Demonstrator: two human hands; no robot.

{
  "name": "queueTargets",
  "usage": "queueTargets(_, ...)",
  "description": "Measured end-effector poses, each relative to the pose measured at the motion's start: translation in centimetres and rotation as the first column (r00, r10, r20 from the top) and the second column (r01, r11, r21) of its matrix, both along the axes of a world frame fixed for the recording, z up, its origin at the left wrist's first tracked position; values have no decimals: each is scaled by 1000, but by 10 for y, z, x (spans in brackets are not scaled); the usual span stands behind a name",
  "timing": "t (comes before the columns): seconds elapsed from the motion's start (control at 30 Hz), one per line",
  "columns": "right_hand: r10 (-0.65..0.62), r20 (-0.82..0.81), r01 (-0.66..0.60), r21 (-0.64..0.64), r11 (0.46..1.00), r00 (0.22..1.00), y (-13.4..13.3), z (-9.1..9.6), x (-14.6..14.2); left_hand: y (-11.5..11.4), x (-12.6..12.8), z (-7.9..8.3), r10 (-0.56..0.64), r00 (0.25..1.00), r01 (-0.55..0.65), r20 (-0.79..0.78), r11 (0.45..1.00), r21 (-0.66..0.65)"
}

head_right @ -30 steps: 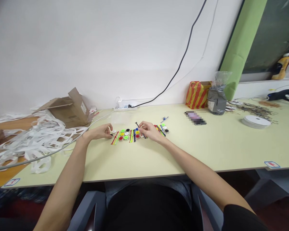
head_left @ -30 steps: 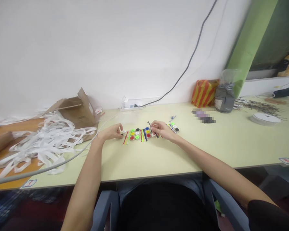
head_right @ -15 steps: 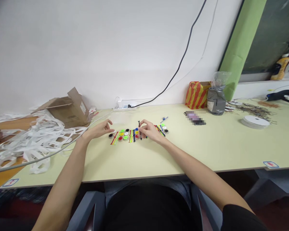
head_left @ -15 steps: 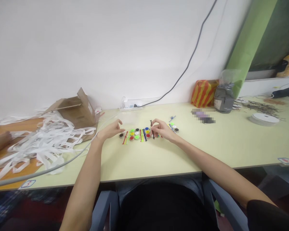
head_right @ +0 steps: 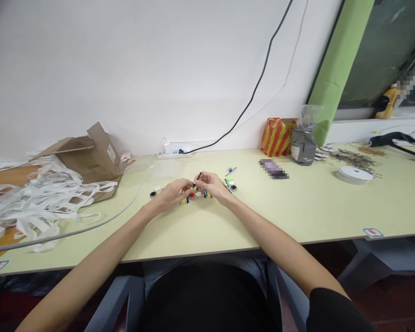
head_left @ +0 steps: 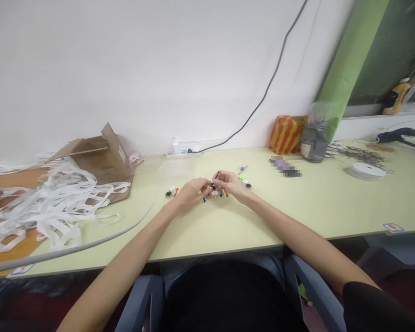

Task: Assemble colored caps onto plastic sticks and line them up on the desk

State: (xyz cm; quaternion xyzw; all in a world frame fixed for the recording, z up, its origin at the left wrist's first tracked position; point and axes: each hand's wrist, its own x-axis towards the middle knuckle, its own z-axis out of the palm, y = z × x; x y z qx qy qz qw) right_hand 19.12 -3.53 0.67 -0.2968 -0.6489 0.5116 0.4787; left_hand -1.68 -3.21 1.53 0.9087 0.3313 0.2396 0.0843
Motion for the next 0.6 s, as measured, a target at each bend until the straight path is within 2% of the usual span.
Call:
queueTargets(0.13,41,28,-40,-22,999,999,3,-6,0,0,0,-4,4,1000,-4,-14,1000,0)
queueTargets(0.3,40,-36,-43,-82,996,999,6,-11,-4,4,-10,0,41,999,-42,17,999,14)
queueTargets(0.43,-5,-52,-1,-117,993,999,4,-7,-4,5,-12,3,28,999,-29,15,999,39)
queueTargets(0.6,-35,35,38,-111,993,999,-3,0,-2,2,-9,5,34,996,-25,-81,993,118)
